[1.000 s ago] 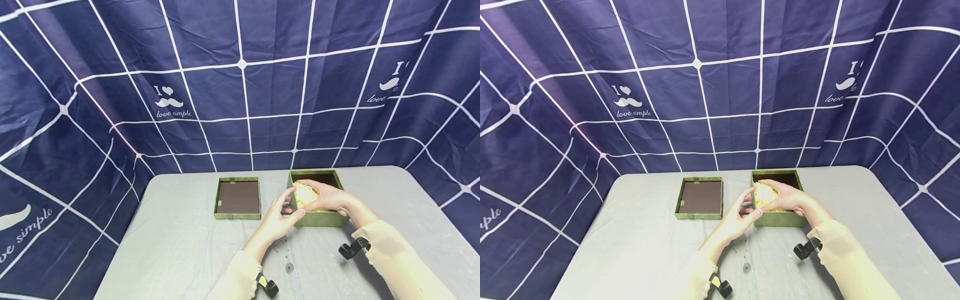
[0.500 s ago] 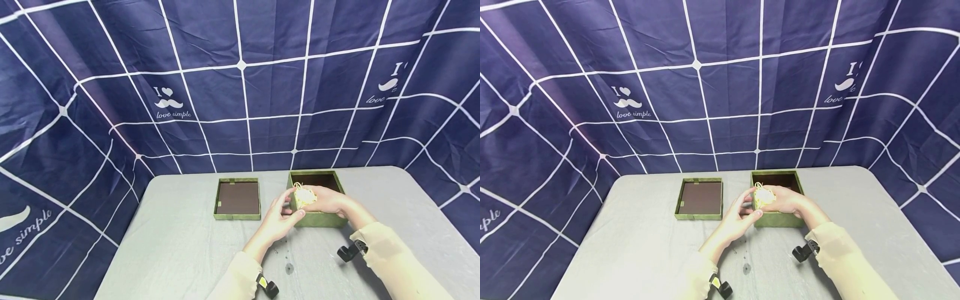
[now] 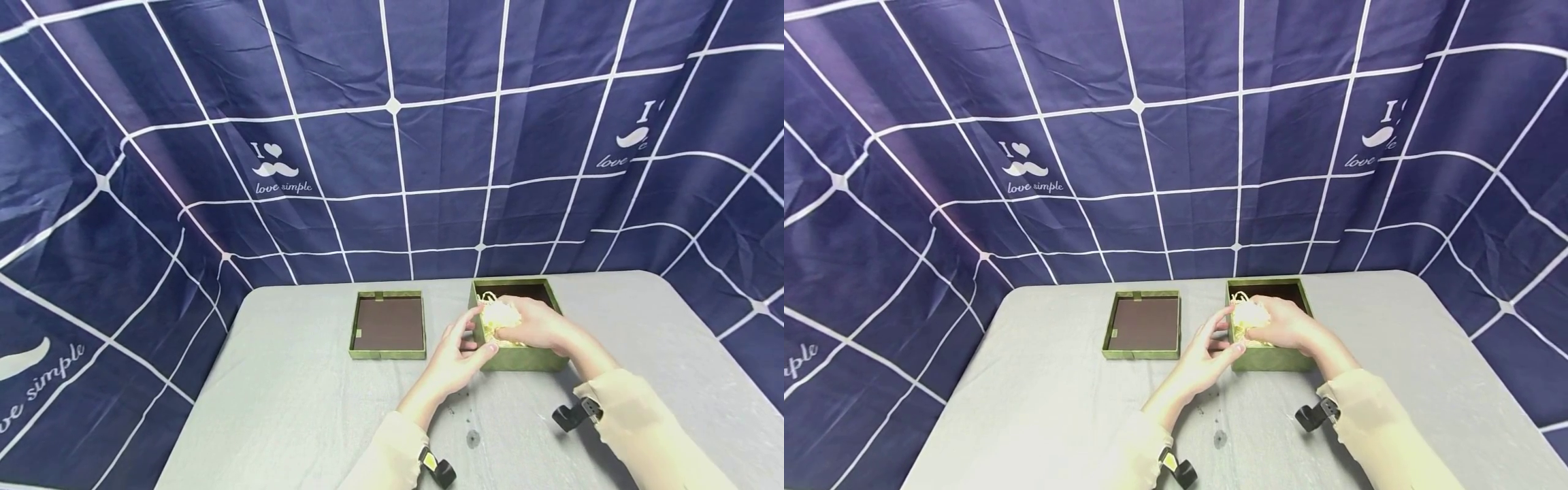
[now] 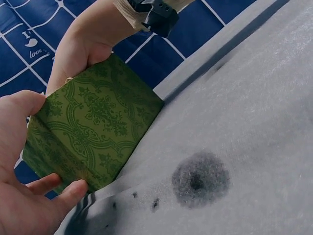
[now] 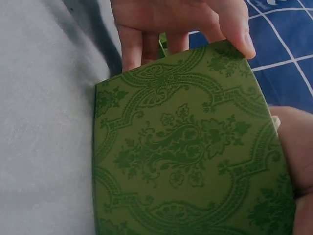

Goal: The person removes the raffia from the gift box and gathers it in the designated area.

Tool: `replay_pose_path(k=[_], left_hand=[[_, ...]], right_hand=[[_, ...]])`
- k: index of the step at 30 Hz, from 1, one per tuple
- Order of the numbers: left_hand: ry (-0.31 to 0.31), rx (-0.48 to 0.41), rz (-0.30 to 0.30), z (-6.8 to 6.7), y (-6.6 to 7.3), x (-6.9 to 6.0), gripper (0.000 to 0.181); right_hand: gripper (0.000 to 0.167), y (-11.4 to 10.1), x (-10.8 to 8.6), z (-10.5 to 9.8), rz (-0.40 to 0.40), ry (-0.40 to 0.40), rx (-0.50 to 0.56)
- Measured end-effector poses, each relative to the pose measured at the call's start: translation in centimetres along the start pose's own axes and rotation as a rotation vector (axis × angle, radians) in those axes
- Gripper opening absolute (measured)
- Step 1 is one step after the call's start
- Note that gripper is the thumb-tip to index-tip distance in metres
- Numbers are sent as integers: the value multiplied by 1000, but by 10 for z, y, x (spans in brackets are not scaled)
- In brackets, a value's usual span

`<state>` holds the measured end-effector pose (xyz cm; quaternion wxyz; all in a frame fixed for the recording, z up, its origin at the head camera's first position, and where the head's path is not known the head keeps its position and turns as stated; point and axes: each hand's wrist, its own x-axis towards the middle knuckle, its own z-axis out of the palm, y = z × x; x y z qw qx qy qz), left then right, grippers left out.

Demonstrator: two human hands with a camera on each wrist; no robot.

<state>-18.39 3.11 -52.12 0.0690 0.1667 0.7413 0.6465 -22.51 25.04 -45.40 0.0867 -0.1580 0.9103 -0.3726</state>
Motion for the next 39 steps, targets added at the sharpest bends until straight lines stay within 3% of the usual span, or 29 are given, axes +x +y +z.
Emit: replay_pose_path(k=[4,10,17,22,31,39], left_hand=[[5,3,0,1,0,0,67],[1,3,2,1,0,1,67],[4,1,-4,1,1,1,67],[7,6,-6,1,1,1,67],[8,5,-15,1,1,0,68],[9,10,-15,1,3,0,68]], right_hand=[[47,-4,-3,-4,-35,89,-134],[50,-14,-5,-18,-160,143,-248],[56,-25,-10,-36,-219,174,-272],[61,-27,-14,-46,-183,188,-237],[77,-26,-20,-65,-49,200,-60],[65,-23,-27,-88,-17,364,-22]])
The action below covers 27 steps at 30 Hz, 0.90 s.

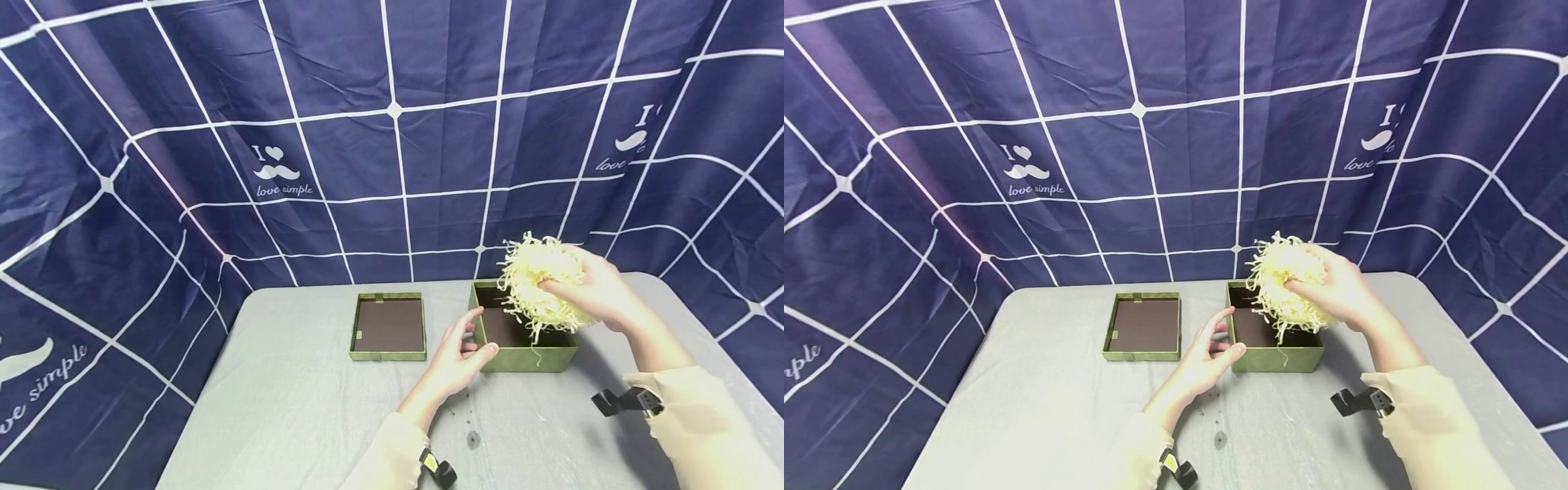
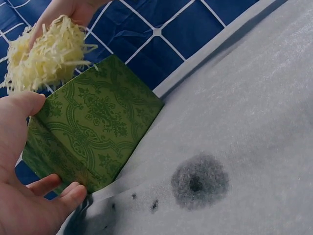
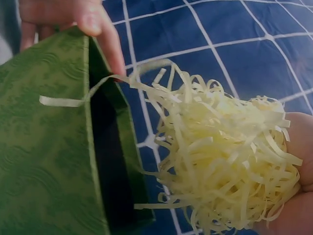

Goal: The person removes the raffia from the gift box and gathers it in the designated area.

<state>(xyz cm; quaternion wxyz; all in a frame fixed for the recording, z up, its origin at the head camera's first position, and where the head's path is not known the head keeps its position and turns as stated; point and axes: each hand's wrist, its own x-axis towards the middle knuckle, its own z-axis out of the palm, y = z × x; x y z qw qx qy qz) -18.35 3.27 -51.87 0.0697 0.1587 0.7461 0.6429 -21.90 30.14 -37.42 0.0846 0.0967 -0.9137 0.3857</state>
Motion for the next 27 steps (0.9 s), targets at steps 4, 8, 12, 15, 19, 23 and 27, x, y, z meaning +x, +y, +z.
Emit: replay_pose_path(k=[4,8,12,15,19,23,27], left_hand=[[-4,-5,-4,0,-1,0,69],[-4,-7,-8,-1,-1,-1,70],[-6,-6,-9,-1,0,-1,70],[-7,-6,-9,-2,0,-1,69],[-7,-3,-8,-1,0,-1,70],[-5,-4,-9,-1,0,-1,71],[-4,-6,-9,0,0,-1,70]], right_hand=[[61,3,1,-14,36,70,69],[47,6,3,-29,77,124,149],[47,13,4,-45,84,166,217],[51,24,5,-54,73,179,327],[52,46,5,-61,37,171,542],[50,70,4,-62,-12,166,704],[51,94,-4,-59,19,162,784]])
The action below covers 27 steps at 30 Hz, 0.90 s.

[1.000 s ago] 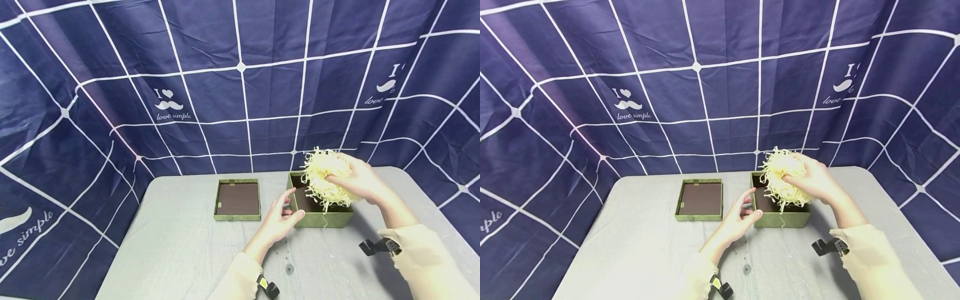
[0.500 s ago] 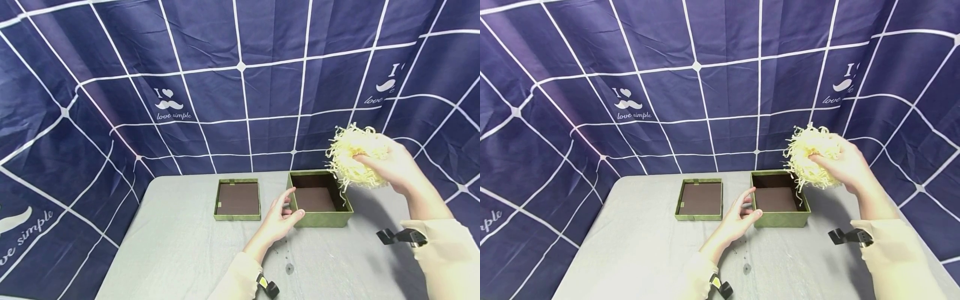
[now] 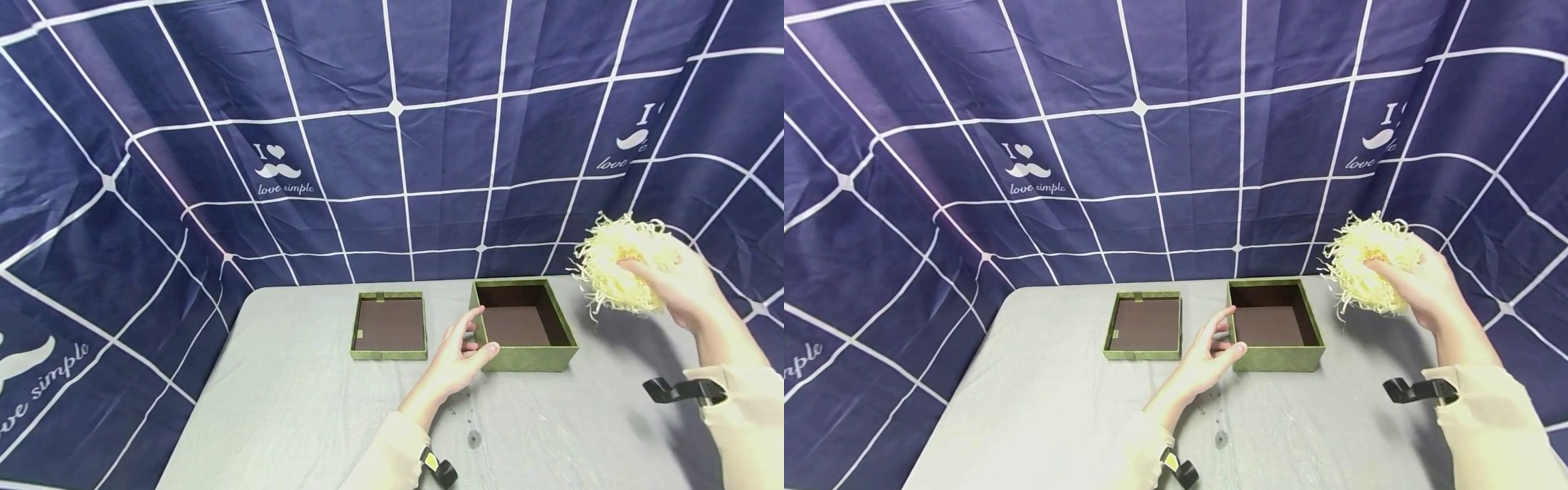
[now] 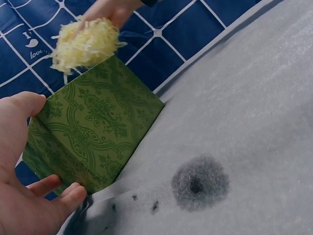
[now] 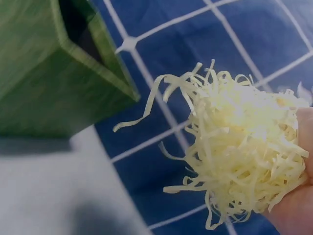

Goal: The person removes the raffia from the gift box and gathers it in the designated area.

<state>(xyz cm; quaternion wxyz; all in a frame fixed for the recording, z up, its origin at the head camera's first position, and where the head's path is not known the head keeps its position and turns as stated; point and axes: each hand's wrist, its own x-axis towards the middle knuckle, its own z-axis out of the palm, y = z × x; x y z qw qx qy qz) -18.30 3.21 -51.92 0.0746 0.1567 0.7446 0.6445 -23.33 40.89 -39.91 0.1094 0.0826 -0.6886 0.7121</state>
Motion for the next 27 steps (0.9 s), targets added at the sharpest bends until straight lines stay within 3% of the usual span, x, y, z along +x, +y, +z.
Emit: replay_pose_path(k=[3,6,10,14,18,20,27], left_hand=[[1,1,2,0,0,0,70],[2,4,4,0,0,0,69],[4,6,3,0,0,0,69],[1,0,3,1,1,0,69],[2,-5,-1,1,1,0,69],[3,-5,-2,1,1,0,70],[-6,-6,-3,0,0,0,71]], right_hand=[[51,14,-8,-10,76,24,8],[49,28,-15,-14,130,48,-118],[48,46,-23,-19,179,52,-189],[44,61,-27,-23,190,12,-137],[39,74,-31,-26,179,-85,-82],[39,80,-34,-28,190,-109,-98],[38,96,-44,-31,249,-125,-367]])
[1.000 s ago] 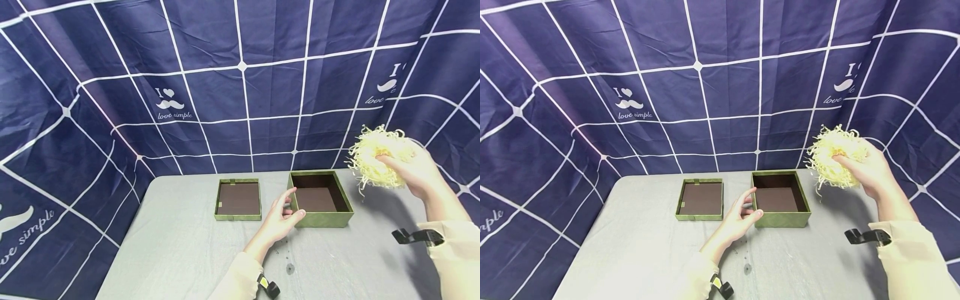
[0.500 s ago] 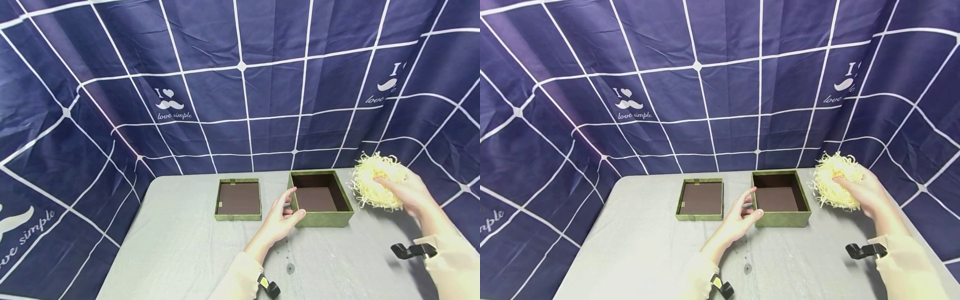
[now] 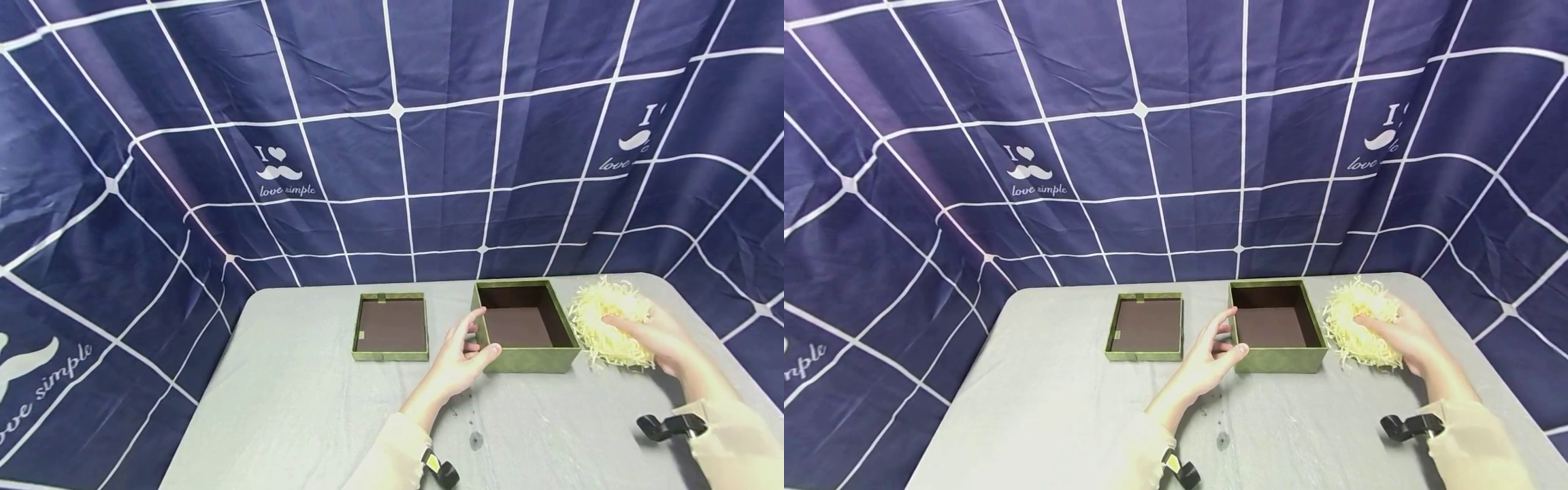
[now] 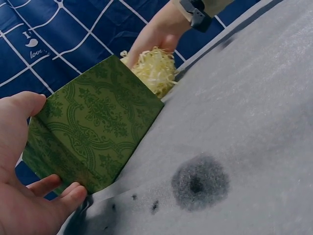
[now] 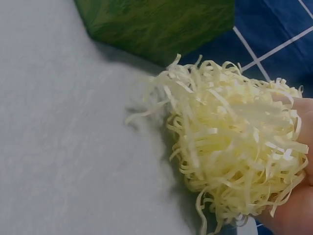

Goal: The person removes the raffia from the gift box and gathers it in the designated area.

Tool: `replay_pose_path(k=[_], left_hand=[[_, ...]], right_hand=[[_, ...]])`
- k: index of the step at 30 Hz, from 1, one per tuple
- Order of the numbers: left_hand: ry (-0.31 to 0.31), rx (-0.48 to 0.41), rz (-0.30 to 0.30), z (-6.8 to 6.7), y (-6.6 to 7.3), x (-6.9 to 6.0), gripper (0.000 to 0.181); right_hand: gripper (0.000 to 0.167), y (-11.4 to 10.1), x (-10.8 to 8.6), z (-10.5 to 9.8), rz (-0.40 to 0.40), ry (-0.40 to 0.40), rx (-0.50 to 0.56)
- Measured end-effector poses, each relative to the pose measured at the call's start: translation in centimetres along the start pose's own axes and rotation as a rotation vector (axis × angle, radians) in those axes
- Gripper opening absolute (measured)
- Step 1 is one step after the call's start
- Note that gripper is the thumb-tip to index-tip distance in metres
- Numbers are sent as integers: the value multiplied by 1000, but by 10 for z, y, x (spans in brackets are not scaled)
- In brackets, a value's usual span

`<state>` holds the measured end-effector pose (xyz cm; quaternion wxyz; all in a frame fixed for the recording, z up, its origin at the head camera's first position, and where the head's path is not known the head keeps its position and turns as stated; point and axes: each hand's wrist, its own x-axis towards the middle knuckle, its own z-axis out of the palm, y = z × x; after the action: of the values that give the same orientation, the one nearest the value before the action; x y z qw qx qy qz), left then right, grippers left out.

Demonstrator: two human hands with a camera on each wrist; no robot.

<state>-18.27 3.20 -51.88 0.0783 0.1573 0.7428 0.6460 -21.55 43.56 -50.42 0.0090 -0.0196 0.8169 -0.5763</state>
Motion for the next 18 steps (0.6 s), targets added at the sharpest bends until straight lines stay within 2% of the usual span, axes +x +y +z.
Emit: replay_pose_path(k=[3,6,7,12,18], left_hand=[[-1,1,-4,-1,0,-1,71],[-3,-3,-9,-2,-1,-2,71],[-5,-3,-10,-3,-1,-2,71],[-35,17,-1,-8,0,0,71],[-71,140,47,-15,12,4,71]], right_hand=[[35,2,-2,0,4,-13,-137],[56,3,-3,0,-4,-9,-275],[61,2,-3,-1,-7,-15,-304],[67,-4,-3,-4,9,-35,-411],[90,-19,-5,-12,58,-90,-528]])
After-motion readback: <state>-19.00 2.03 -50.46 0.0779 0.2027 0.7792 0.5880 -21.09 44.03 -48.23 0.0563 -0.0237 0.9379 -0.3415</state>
